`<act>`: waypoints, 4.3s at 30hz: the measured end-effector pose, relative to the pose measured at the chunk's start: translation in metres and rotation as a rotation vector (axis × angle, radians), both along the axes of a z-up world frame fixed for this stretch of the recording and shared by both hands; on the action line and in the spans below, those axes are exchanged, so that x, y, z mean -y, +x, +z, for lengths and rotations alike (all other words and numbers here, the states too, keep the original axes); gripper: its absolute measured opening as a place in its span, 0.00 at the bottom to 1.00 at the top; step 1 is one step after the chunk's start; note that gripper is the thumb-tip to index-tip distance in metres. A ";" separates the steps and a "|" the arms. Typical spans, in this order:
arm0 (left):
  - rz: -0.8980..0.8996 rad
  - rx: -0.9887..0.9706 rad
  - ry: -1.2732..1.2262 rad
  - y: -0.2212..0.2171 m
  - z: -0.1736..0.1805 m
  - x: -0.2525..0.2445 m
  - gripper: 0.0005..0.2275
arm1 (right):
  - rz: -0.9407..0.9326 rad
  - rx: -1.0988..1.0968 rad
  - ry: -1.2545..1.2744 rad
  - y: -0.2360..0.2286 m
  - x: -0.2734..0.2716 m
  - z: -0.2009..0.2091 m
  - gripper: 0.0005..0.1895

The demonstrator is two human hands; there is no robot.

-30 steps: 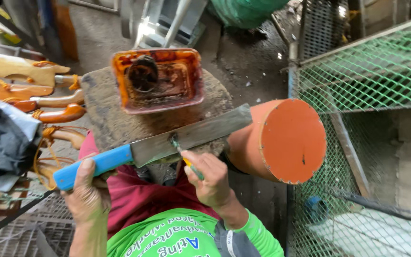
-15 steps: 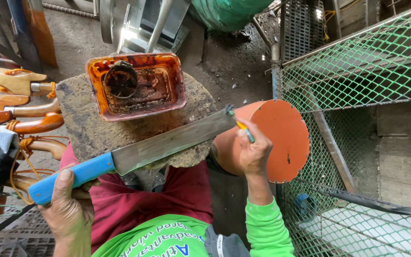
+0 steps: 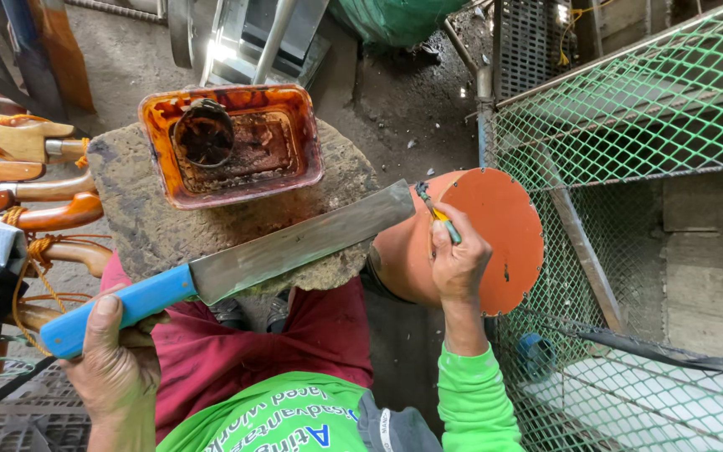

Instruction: The person holds a large knife with a blue handle and uses a small brush to apply a dark substance from a container onto the blade. The person repeatedly dips the brush into the container and spreads the substance along the blade's surface.

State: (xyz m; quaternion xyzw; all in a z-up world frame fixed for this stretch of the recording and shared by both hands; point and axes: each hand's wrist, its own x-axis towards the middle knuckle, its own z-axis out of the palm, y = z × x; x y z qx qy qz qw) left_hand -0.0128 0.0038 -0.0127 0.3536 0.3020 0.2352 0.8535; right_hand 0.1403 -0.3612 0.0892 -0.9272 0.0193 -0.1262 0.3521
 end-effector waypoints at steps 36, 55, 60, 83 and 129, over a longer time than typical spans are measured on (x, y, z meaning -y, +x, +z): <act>-0.016 -0.005 0.006 0.002 0.001 0.001 0.09 | 0.244 0.155 -0.106 -0.042 -0.003 0.007 0.12; 0.000 0.016 -0.003 0.009 0.010 0.004 0.10 | 0.560 0.032 0.021 -0.082 -0.074 -0.002 0.14; -0.016 0.027 0.013 0.012 0.015 0.003 0.10 | 0.535 0.047 0.054 -0.072 -0.074 0.008 0.13; 0.009 0.034 -0.042 0.015 0.012 0.004 0.11 | 0.588 -0.080 0.211 -0.075 -0.092 0.005 0.14; -0.009 -0.046 0.021 0.017 0.023 0.003 0.14 | 0.806 0.006 0.191 -0.071 -0.154 0.002 0.13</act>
